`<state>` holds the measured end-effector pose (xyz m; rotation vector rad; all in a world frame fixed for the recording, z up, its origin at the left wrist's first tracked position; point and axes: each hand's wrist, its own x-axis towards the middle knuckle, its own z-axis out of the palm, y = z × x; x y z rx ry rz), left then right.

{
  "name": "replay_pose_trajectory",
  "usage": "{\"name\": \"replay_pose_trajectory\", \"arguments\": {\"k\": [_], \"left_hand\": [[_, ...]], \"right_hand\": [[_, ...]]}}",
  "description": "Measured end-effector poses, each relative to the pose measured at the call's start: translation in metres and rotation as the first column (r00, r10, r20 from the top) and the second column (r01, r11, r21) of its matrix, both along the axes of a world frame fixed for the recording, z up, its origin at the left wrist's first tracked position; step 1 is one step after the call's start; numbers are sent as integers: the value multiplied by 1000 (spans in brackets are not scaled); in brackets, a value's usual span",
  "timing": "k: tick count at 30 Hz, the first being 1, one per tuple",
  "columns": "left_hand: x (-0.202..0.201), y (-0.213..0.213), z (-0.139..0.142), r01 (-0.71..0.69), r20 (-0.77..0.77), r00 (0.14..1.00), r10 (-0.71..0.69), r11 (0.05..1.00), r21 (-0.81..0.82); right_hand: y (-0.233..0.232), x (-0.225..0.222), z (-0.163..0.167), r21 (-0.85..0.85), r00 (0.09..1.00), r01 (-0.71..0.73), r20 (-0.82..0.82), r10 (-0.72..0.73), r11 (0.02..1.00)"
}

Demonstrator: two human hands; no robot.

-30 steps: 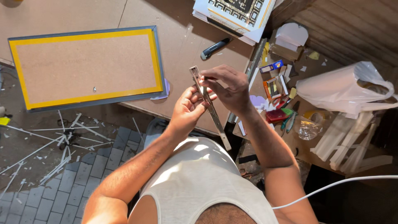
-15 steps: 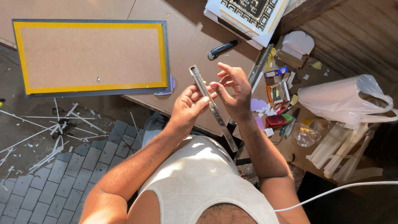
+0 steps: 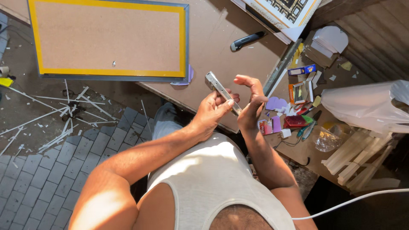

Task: The person assembles a picture frame by applying yellow tape to the edges of a board, then attaching white corner pieces using a staple gun. They repeat this process on multiple boards, stacking the finished frames on the table.

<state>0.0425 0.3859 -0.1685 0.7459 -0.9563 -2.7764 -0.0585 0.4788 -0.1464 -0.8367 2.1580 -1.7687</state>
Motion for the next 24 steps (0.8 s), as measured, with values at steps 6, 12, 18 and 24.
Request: {"name": "replay_pose_trajectory", "arguments": {"k": [6,12,18,24], "left_hand": [[4,-34,-1,197,-101,973,-209,973,-121],[4,-91,-13,530,-240,819,-521,847,-30],[2,-173,-51,560,470,817,-334,266,-785],[11,-269,-96,97,214,934,-286,-374,-922]], "right_hand": [[-3,1,-38,-276,723,-65,650,237,959],[0,-8,-95,-215,352,-124,903,246,969],[-29,-18,-98,207,767,-152,642,-17,967],[-81,-5,-98,741,943,183,-319,99,646]]}}
